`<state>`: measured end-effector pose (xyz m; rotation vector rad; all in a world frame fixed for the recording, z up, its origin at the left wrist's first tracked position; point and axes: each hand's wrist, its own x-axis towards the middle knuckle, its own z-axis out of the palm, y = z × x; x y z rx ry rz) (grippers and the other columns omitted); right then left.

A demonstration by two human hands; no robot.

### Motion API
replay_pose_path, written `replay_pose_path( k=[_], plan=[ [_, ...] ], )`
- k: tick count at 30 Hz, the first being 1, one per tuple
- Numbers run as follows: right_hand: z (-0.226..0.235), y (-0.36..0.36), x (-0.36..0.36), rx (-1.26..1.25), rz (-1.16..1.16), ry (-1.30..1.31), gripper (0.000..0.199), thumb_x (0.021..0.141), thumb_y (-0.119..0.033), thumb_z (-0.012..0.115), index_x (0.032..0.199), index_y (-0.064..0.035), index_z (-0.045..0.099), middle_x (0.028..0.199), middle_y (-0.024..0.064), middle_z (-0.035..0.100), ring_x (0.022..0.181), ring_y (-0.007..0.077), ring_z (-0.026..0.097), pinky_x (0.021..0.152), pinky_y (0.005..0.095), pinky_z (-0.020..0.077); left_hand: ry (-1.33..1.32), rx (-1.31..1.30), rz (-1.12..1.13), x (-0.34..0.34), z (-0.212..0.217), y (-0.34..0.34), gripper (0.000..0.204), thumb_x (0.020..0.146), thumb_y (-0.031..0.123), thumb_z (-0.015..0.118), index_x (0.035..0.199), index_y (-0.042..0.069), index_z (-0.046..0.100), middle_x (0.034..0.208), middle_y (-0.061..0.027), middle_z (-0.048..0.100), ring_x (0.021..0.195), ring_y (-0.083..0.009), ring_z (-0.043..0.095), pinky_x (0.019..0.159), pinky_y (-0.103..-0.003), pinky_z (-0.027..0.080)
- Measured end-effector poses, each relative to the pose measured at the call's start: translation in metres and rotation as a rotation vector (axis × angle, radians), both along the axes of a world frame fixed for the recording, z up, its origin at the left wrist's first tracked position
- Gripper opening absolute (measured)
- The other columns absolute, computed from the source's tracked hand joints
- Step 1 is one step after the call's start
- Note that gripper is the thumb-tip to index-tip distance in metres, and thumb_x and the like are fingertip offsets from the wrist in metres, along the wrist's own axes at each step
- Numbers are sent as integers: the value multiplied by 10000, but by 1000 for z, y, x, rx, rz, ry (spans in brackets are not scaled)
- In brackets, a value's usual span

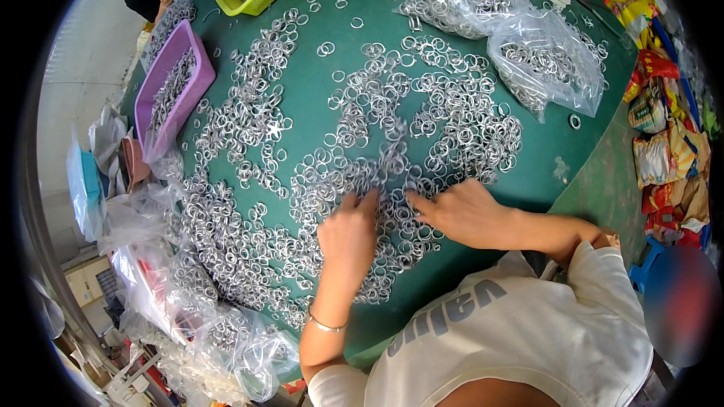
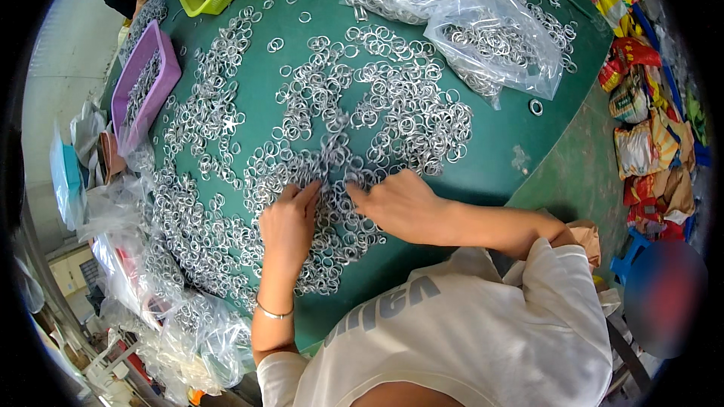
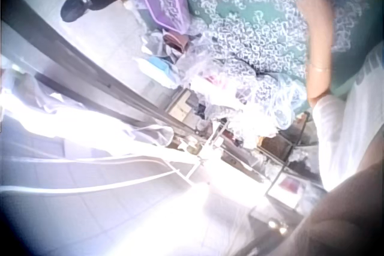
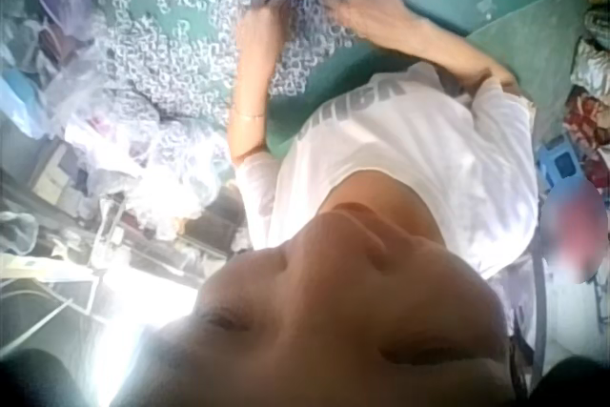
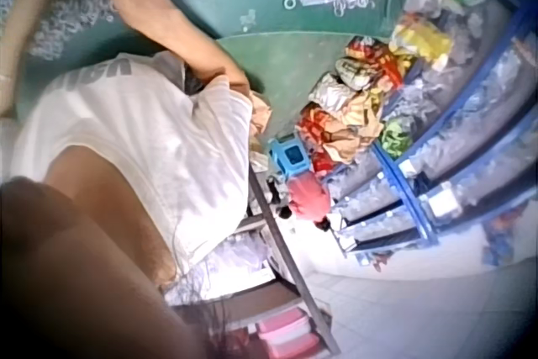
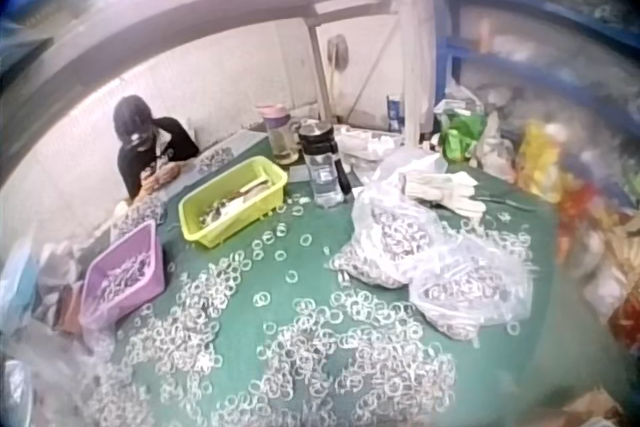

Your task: The person sorts small metal rings on a workbench by hand, picking them up from a pile and moving them into different bags or containers.

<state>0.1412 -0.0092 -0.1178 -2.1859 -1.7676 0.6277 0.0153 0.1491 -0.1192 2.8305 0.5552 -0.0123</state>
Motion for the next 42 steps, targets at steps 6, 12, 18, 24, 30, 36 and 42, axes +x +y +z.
replay_pose_path(
  k=[6, 12, 18, 24, 30, 36, 42],
  plan=[
    [-2, 24, 64, 371, -402, 33, 114, 854, -203, 558, 861, -102, 612, 597, 139, 576, 578, 342, 591, 514, 454, 458, -22, -71, 162, -35, 11, 3, 111, 831, 172, 623, 906, 124, 690, 707, -88, 582, 548, -306, 575, 499, -385, 452],
    [-19, 35, 86, 145, -341, -378, 213, 766, -70, 566, 962, 10, 585, 559, 154, 578, 524, 302, 612, 438, 415, 441, -72, -132, 289, -51, 15, 7, 98, 810, 139, 651, 874, 71, 681, 703, -108, 595, 551, -314, 567, 503, -383, 436],
    [2, 11, 48, -24, -35, -50, 188, 807, -125, 580, 976, -52, 618, 573, 140, 581, 536, 316, 598, 474, 429, 442, -132, -151, 343, -52, 13, 10, 101, 815, 108, 641, 900, 58, 662, 747, -121, 621, 570, -308, 589, 523, -376, 460],
    [-8, 45, 50, 356, -209, 29, 166, 820, -182, 617, 974, -127, 646, 678, 86, 626, 598, 292, 594, 519, 410, 439, -271, -169, 171, 1, 3, 7, 126, 833, 121, 623, 942, 68, 654, 797, -123, 635, 595, -308, 608, 516, -360, 477],
    [-26, 58, 59, 386, -173, 25, 101, 787, -113, 610, 882, -81, 621, 684, 88, 611, 641, 292, 610, 521, 406, 435, -196, -198, 87, 39, -14, 10, 125, 789, 99, 668, 888, 23, 658, 810, -155, 646, 663, -301, 620, 600, -359, 488],
    [-8, 24, 85, 198, -579, 1330, 126, 885, -156, 502, 931, -44, 539, 718, 60, 571, 515, 129, 483, 390, 232, 359, -361, -274, 167, 11, -13, 13, 62, 813, 78, 622, 851, 54, 664, 744, -105, 604, 549, -298, 577, 506, -371, 450],
    [4, 25, 79, 365, -725, 1838, 221, 821, -107, 480, 1009, -6, 536, 836, 95, 564, 521, 127, 493, 385, 232, 344, -389, -253, 171, -7, -11, 9, 110, 788, 44, 641, 889, 70, 677, 707, -79, 577, 502, -263, 547, 463, -344, 423]
  ],
)
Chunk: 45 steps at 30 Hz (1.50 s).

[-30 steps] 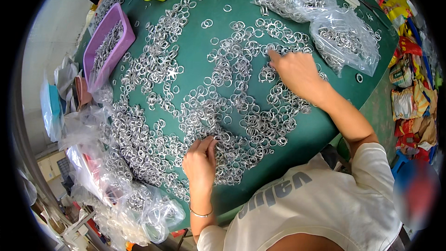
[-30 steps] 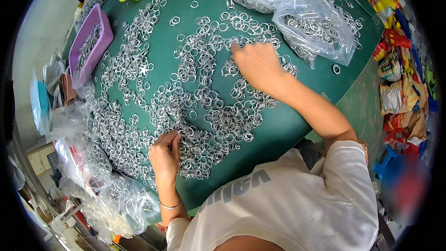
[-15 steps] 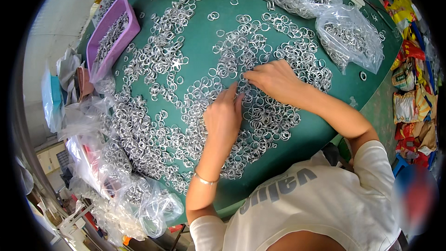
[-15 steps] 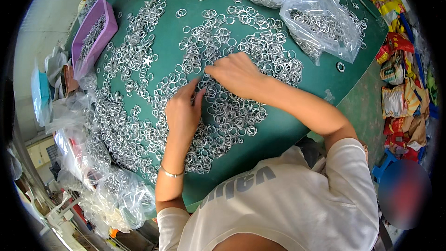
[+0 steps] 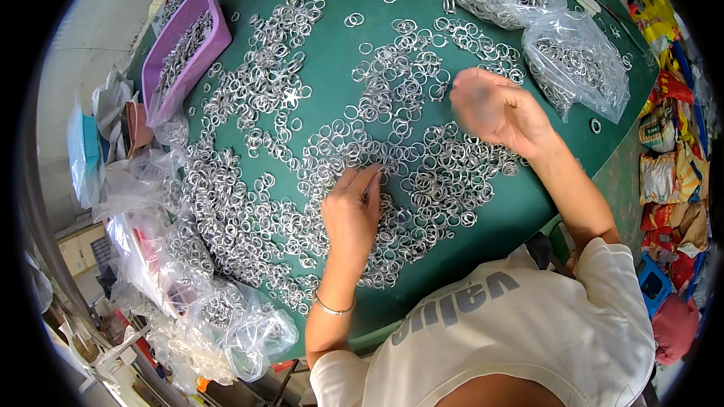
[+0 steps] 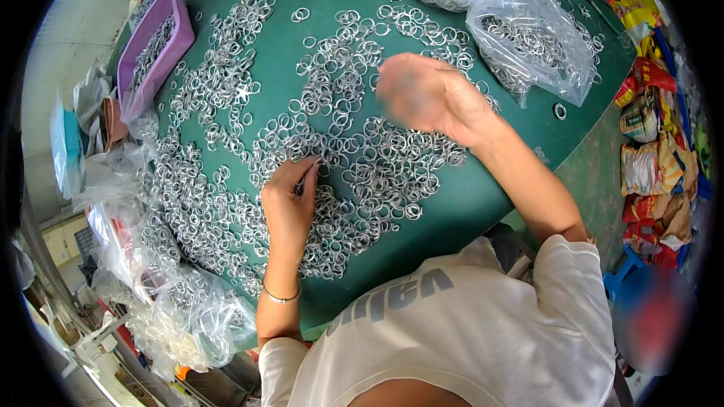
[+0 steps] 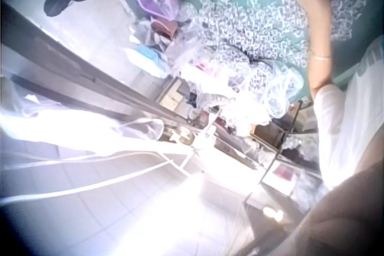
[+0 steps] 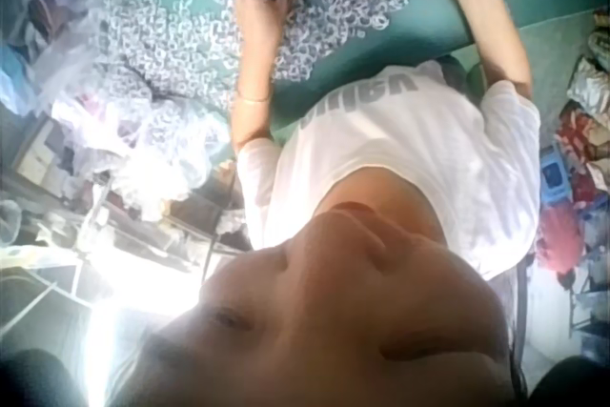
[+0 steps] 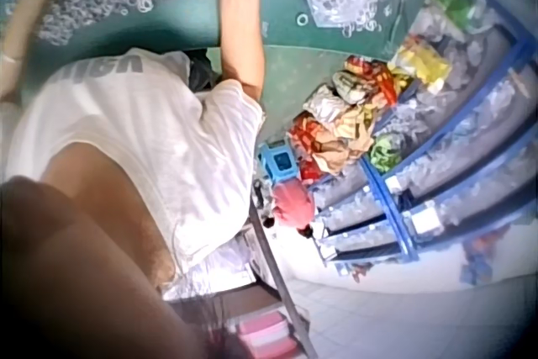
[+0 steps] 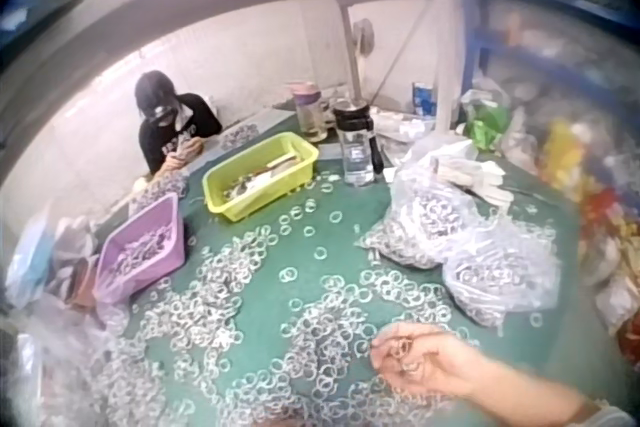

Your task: The person sorts small metal rings on a workbench by hand, picking them up from a pile and moving them into different bags or containers.

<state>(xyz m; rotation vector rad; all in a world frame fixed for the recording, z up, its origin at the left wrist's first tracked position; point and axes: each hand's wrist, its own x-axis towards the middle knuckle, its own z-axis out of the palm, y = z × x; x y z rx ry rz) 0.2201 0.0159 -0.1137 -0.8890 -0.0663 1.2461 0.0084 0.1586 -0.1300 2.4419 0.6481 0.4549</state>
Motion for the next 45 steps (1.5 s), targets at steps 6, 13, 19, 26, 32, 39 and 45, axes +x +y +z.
replay_pose_path(
  k=[6, 13, 19, 26, 32, 39, 45],
  plan=[
    [-35, 31, -23, -163, 107, -1545, 265, 906, -194, 523, 1132, -71, 585, 669, 147, 617, 573, 225, 590, 508, 378, 444, 135, -65, -150, -7, 7, -7, 125, 787, 52, 634, 895, 94, 682, 686, -74, 538, 532, -268, 559, 480, -355, 434],
    [-19, 29, -37, -356, 677, -1889, 260, 875, -272, 558, 1069, -107, 606, 620, 150, 595, 587, 344, 593, 511, 438, 440, 159, -199, -217, -19, 26, -2, 174, 752, 37, 679, 923, 66, 687, 717, -112, 605, 549, -257, 550, 516, -319, 437],
    [-9, 30, -16, -286, 661, -1688, 220, 844, -256, 595, 1009, -111, 613, 688, 135, 628, 688, 333, 619, 596, 431, 472, 181, -46, -4, 27, 16, 30, 402, 777, 104, 688, 1167, 107, 587, 627, -134, 585, 535, -295, 548, 514, -356, 433],
    [-42, 75, 8, -590, 331, -2040, 327, 827, -239, 613, 1096, -61, 561, 657, 148, 612, 627, 343, 606, 548, 439, 455, 209, 177, -84, 86, -8, 46, 352, 787, 185, 669, 1130, 127, 610, 811, -145, 663, 724, -354, 630, 636, -429, 496],
    [-13, 41, -13, -260, 770, -1822, 250, 826, -231, 606, 1011, -63, 614, 696, 159, 622, 697, 338, 617, 607, 448, 473, 214, 137, -154, 44, -13, 35, 217, 794, 121, 638, 1010, 111, 653, 849, -110, 660, 684, -315, 628, 586, -385, 495],
    [-27, 114, 25, -399, 65, -1902, 159, 823, -198, 605, 821, -42, 634, 747, 180, 640, 728, 353, 633, 635, 452, 496, 224, 46, -371, 31, 10, 22, 168, 781, 64, 631, 944, 81, 671, 813, -99, 651, 636, -300, 612, 571, -378, 487],
    [-50, 150, 42, -346, 253, -2127, 151, 764, -198, 670, 788, -52, 640, 762, 173, 645, 754, 346, 640, 630, 436, 502, -16, -89, -11, 59, -10, 57, 109, 778, 51, 650, 875, 7, 677, 796, -170, 665, 660, -294, 642, 615, -327, 493]
  ],
)
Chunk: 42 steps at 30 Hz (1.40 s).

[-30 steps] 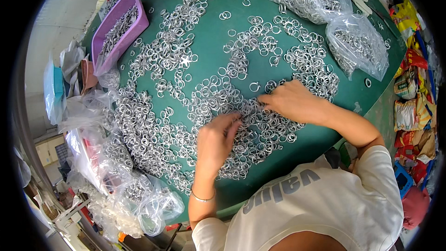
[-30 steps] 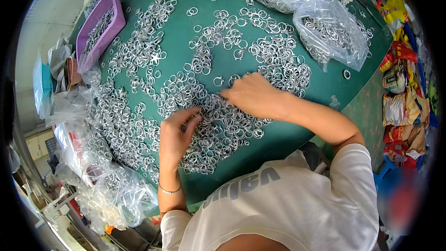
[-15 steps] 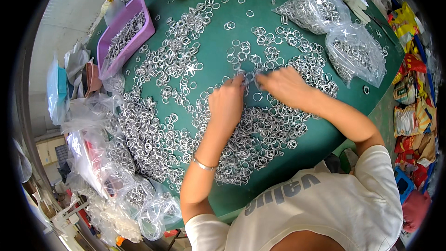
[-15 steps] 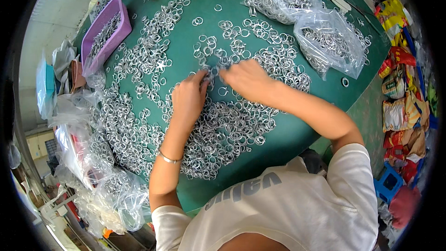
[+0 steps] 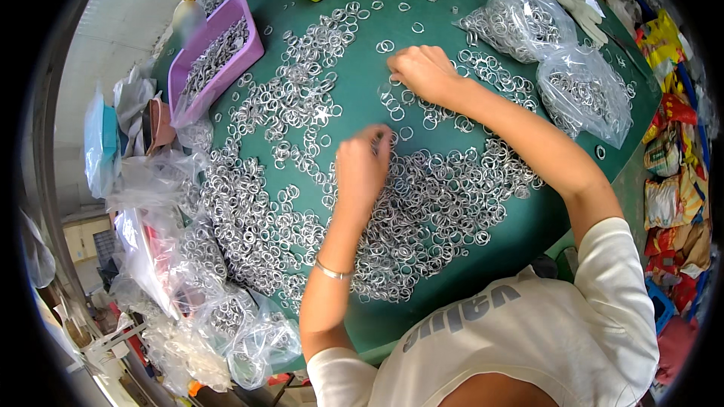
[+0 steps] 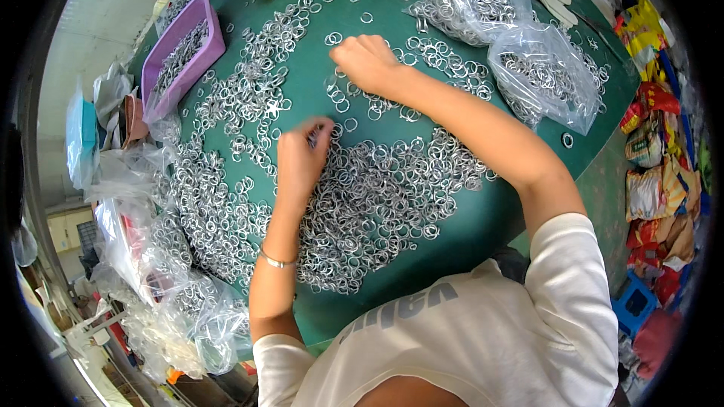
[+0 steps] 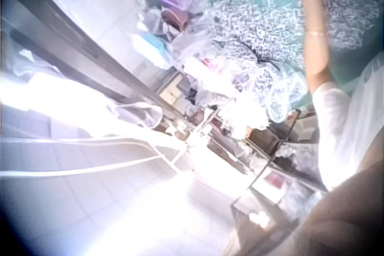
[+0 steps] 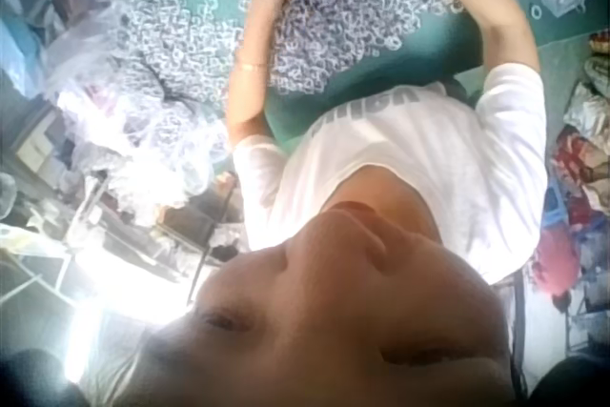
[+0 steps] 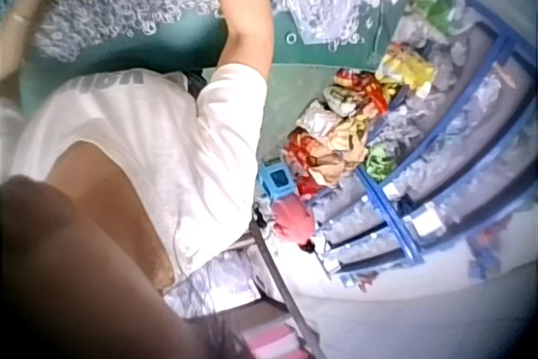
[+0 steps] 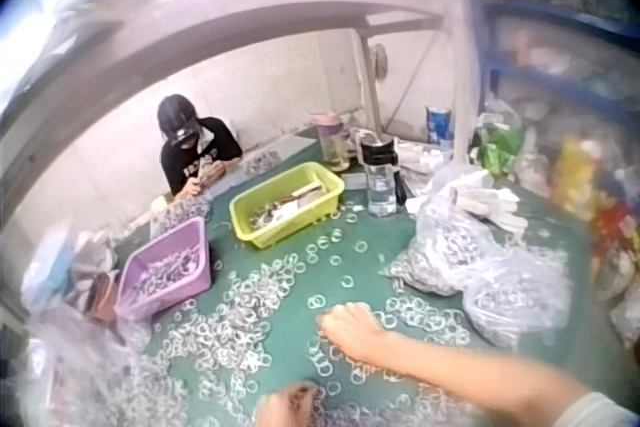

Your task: The person sorts small metal rings on a workbench by hand, picking them up from a pile and moving them into different bags or containers.

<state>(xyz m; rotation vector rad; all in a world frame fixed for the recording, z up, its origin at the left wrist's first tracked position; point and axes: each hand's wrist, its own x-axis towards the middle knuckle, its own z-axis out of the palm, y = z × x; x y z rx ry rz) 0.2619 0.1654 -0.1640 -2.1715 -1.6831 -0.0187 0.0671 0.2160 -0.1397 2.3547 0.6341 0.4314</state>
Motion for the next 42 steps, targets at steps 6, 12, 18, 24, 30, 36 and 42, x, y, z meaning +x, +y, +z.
replay_pose_path(
  k=[6, 12, 18, 24, 30, 36, 42],
  plan=[
    [4, -25, 16, 220, 69, 1168, 92, 847, -101, 548, 849, -12, 569, 777, 76, 585, 597, 131, 524, 467, 280, 423, 52, 91, 235, 42, -18, 27, 121, 733, 113, 714, 800, 13, 699, 727, -170, 655, 626, -295, 632, 598, -343, 486],
    [34, -45, 20, 293, -16, 2071, 179, 842, -84, 521, 1002, -11, 555, 776, 65, 541, 570, 86, 461, 385, 191, 330, 21, 181, 150, 47, -28, 35, 140, 707, 137, 741, 796, 34, 712, 727, -161, 645, 591, -300, 612, 583, -364, 475],
    [0, -2, -8, 27, -3, 526, 209, 785, -213, 674, 915, -52, 655, 702, 115, 650, 693, 264, 633, 633, 378, 478, -132, -77, 195, 24, -34, 47, 112, 744, 97, 691, 810, 8, 704, 733, -132, 658, 564, -224, 594, 565, -331, 462],
    [16, 14, -45, -298, -16, 239, 258, 720, -228, 723, 846, -18, 640, 890, 176, 653, 834, 352, 640, 707, 429, 521, 41, 47, 329, 8, -14, 50, 111, 739, 74, 673, 815, -2, 699, 741, -131, 672, 581, -203, 600, 571, -319, 459],
    [18, 11, -34, -335, -29, 310, 289, 735, -275, 716, 876, -46, 611, 903, 160, 631, 906, 328, 609, 744, 433, 486, 63, 168, 39, -10, -12, 44, 88, 719, 70, 697, 796, 27, 691, 732, -129, 631, 596, -260, 594, 571, -364, 461],
    [14, 16, -27, -328, 104, 346, 249, 751, -260, 697, 855, -42, 638, 830, 161, 628, 844, 303, 615, 704, 417, 477, 128, 204, 12, -15, -12, 38, 74, 730, 93, 699, 787, 47, 687, 742, -115, 607, 635, -299, 598, 589, -377, 467],
    [36, -9, 1, -160, 144, 921, 171, 827, -203, 647, 858, -36, 663, 537, 1, 502, 486, 81, 467, 439, 256, 335, -16, -113, 49, -15, -3, 37, 119, 745, 66, 699, 841, -4, 692, 778, -124, 668, 670, -203, 619, 652, -291, 474]
  ],
)
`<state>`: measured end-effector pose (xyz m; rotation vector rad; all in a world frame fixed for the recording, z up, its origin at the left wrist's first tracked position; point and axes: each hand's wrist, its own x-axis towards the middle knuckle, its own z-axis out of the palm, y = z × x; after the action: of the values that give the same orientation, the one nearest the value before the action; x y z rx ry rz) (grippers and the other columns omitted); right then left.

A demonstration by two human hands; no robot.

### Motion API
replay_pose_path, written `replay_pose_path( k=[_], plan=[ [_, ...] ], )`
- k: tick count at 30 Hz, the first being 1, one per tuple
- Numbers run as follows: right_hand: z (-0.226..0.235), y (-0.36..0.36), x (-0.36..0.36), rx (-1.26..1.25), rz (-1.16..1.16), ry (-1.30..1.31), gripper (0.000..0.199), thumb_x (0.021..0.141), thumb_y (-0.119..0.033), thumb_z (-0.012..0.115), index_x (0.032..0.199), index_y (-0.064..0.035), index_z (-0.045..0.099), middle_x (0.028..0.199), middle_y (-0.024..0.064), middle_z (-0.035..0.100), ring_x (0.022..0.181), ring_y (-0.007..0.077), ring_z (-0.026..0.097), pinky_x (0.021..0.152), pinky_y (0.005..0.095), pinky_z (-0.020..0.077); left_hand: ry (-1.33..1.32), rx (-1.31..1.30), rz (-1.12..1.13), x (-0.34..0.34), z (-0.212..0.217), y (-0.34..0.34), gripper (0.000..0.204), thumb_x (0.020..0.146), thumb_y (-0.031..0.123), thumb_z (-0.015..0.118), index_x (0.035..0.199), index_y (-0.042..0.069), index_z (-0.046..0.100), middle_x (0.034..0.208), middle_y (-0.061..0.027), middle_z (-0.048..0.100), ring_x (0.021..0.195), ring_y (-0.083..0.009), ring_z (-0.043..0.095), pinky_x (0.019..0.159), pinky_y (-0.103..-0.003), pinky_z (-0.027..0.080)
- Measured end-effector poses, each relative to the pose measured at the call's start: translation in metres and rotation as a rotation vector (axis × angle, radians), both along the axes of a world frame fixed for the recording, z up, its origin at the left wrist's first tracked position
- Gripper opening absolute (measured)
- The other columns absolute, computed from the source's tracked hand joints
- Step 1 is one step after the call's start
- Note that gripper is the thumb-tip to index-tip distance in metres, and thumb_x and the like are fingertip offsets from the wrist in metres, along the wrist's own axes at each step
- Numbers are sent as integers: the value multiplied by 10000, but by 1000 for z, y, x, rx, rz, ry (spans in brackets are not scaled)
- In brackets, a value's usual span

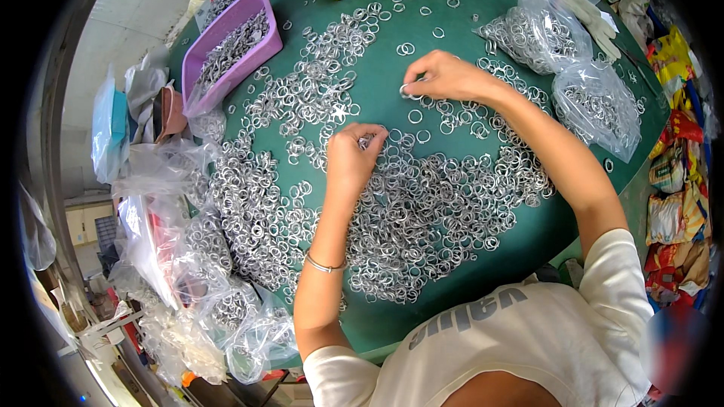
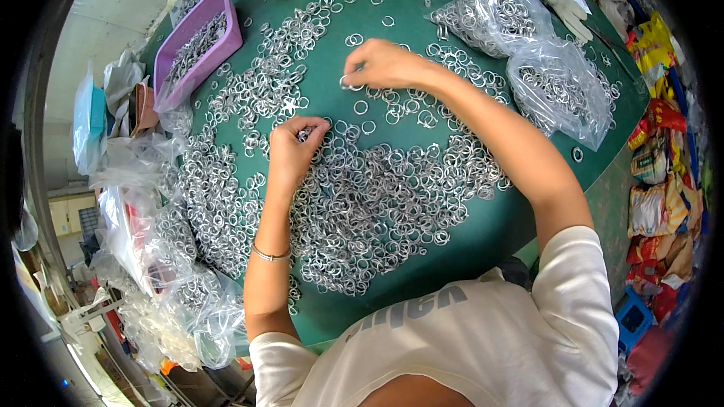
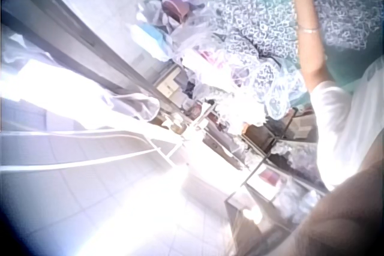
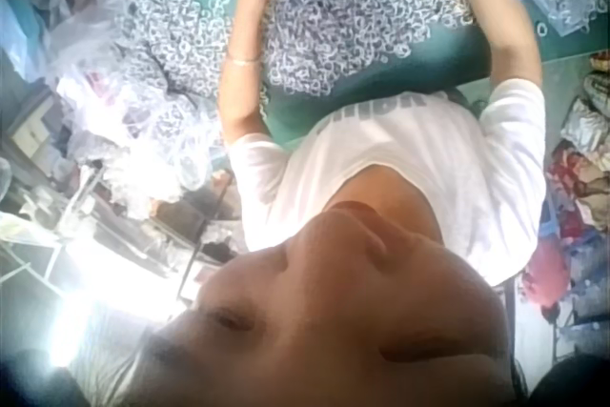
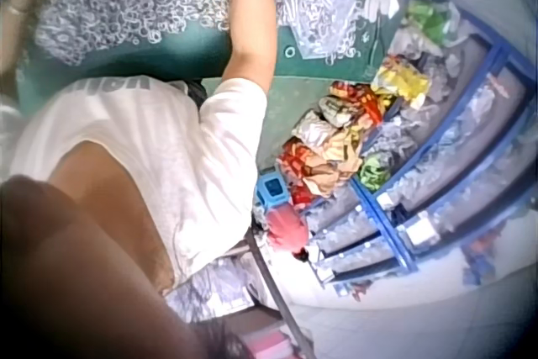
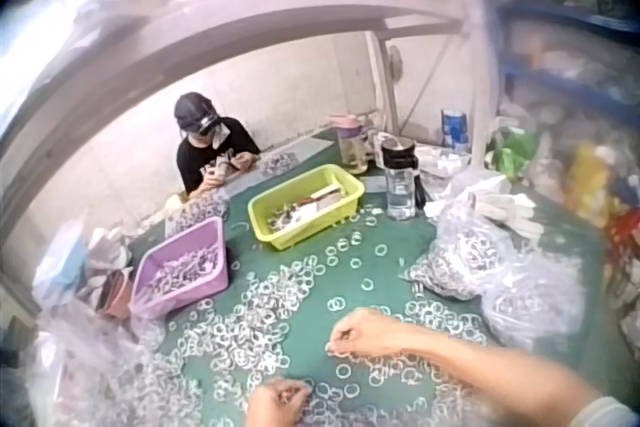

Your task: The person sorts small metal rings on a workbench by hand, picking them up from a pile and moving them into different bags or containers.

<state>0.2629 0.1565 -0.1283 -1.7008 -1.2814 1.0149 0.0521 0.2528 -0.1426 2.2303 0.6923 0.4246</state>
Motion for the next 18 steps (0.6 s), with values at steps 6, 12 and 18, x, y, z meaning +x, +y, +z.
replay_pose_path(
  k=[6, 12, 18],
  plan=[
    [9, -35, 12, -113, -191, 495, 171, 863, -213, 621, 924, -54, 631, 511, -59, 420, 404, 19, 299, 367, 196, 191, -15, -103, -11, 20, -4, -8, 134, 773, 79, 694, 859, -23, 691, 789, -91, 680, 694, -135, 607, 658, -259, 473],
    [-1, -54, -9, -94, -243, 1054, 144, 910, -194, 561, 985, -72, 576, 504, -68, 369, 362, 10, 256, 339, 181, 154, -159, -747, 6, 49, 7, -46, 175, 809, 138, 702, 937, 20, 696, 671, 54, 570, 550, -13, 453, 474, -164, 341],
    [11, -64, -25, -60, -304, 1145, 120, 907, -159, 550, 992, -77, 569, 507, -64, 348, 372, 23, 263, 352, 192, 187, -286, -608, 57, 52, -2, -58, 128, 807, 103, 693, 855, -15, 688, 645, 35, 569, 550, -36, 465, 478, -196, 353]
  ],
)
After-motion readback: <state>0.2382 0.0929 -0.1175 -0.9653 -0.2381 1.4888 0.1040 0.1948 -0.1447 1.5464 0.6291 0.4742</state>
